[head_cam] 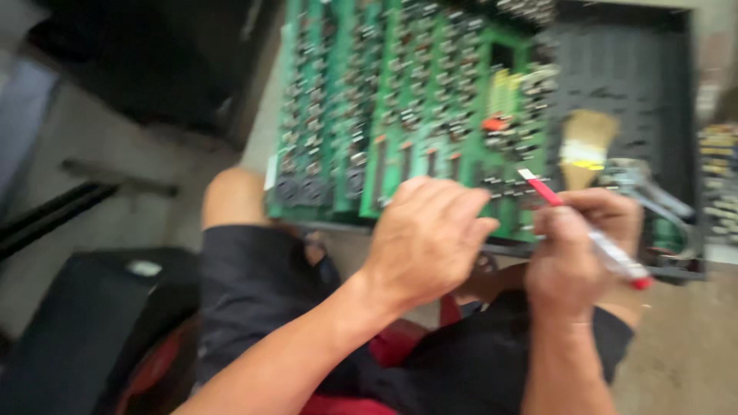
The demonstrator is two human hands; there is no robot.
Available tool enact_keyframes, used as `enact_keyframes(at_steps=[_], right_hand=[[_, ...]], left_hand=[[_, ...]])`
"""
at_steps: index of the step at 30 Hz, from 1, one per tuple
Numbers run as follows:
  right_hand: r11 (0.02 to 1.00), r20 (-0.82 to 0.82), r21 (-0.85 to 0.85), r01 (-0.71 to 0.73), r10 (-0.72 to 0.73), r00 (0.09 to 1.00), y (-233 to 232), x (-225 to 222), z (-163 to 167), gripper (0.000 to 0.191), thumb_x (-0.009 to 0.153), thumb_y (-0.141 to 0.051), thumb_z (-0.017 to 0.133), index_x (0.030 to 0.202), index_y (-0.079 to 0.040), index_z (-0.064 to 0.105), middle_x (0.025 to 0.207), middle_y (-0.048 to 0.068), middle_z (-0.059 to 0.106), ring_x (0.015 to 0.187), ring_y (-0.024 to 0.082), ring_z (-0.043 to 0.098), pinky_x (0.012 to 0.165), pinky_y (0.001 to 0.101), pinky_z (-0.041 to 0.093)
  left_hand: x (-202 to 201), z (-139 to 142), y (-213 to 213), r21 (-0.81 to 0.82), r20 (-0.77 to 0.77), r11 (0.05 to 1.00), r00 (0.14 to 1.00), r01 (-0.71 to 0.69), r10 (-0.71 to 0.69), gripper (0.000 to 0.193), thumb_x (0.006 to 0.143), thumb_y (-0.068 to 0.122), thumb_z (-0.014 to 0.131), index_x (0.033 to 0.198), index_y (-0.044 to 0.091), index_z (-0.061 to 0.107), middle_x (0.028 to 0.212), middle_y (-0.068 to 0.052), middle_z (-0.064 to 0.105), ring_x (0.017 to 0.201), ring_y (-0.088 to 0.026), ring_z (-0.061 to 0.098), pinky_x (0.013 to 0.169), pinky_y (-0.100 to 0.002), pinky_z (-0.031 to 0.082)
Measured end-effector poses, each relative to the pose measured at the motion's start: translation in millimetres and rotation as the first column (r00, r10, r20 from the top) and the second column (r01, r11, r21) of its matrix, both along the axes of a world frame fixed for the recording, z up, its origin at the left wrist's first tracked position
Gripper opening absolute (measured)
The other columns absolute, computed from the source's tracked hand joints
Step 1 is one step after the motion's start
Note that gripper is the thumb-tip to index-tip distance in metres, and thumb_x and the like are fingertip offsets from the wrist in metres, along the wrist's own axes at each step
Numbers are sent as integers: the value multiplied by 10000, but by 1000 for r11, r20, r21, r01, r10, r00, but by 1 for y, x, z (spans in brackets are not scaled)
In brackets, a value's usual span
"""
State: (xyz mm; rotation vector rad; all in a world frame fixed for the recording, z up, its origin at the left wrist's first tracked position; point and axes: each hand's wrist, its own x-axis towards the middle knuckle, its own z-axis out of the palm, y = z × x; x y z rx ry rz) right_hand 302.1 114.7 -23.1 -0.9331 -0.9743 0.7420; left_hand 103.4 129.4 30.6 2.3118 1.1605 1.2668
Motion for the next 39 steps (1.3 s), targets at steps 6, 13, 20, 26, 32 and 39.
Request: enact_keyframes(at_steps=[6, 13, 20, 26, 32, 39], right_hand=[[999, 79, -5, 48, -47, 996, -9, -11, 14, 210, 1033, 4, 610, 1228, 15, 531, 945, 105, 616, 786, 139, 583, 762, 254, 490], [999, -144, -37, 21, -26, 989, -6, 3, 5, 162, 1014, -6, 619, 1159, 37, 564, 904, 93, 603, 762, 138, 581, 781, 285, 479], [991, -124, -127, 30, -46, 991, -6, 1, 3, 182, 986, -22, 621, 1150, 36, 568, 952, 86, 620, 826, 139, 611, 788, 269, 498], [982, -76, -84, 167, -174, 982, -5, 1, 2, 159, 1012, -28, 611, 1155, 28, 567, 905, 84, 628, 805, 127, 606, 767, 261, 506], [976, -129, -70, 208, -215, 968, -2, 3, 5, 144, 1006, -13, 598, 1139, 23, 559, 928, 83, 620, 790, 126, 604, 731, 250, 503], [964, -38, -45, 263, -264, 964, -4, 6, 6, 201, 1036, 9, 610, 1214, 8, 515, 1003, 103, 622, 800, 124, 584, 751, 260, 504]], left_hand=[[-7, 5, 0, 45, -147, 998, 988, 47, -40, 209, 889, 149, 735, 1056, 59, 647, 1071, -83, 664, 1108, -286, 631, 1015, -456, 444], [-10, 2, -3, 59, -200, 998, 980, 26, -14, 322, 872, 158, 741, 1157, 24, 677, 1169, -89, 660, 1148, -290, 612, 1026, -456, 427], [-1, 8, -3, -7, -281, 999, 959, -31, 28, 315, 827, 239, 764, 1103, 105, 690, 1242, -64, 642, 1166, -282, 576, 998, -475, 390], [10, 18, -9, 15, -293, 993, 949, -117, 116, 398, 809, 280, 763, 1155, 92, 708, 1228, -96, 621, 1197, -314, 536, 1044, -553, 314], [23, 17, -4, -31, -326, 998, 944, -63, 50, 256, 829, 276, 766, 1036, 137, 708, 1231, -73, 627, 1235, -310, 529, 1089, -583, 288], [1, 17, -3, 3, -231, 995, 968, -102, 100, 379, 819, 243, 780, 1139, 64, 687, 1273, -138, 608, 1232, -343, 537, 1077, -546, 347]])
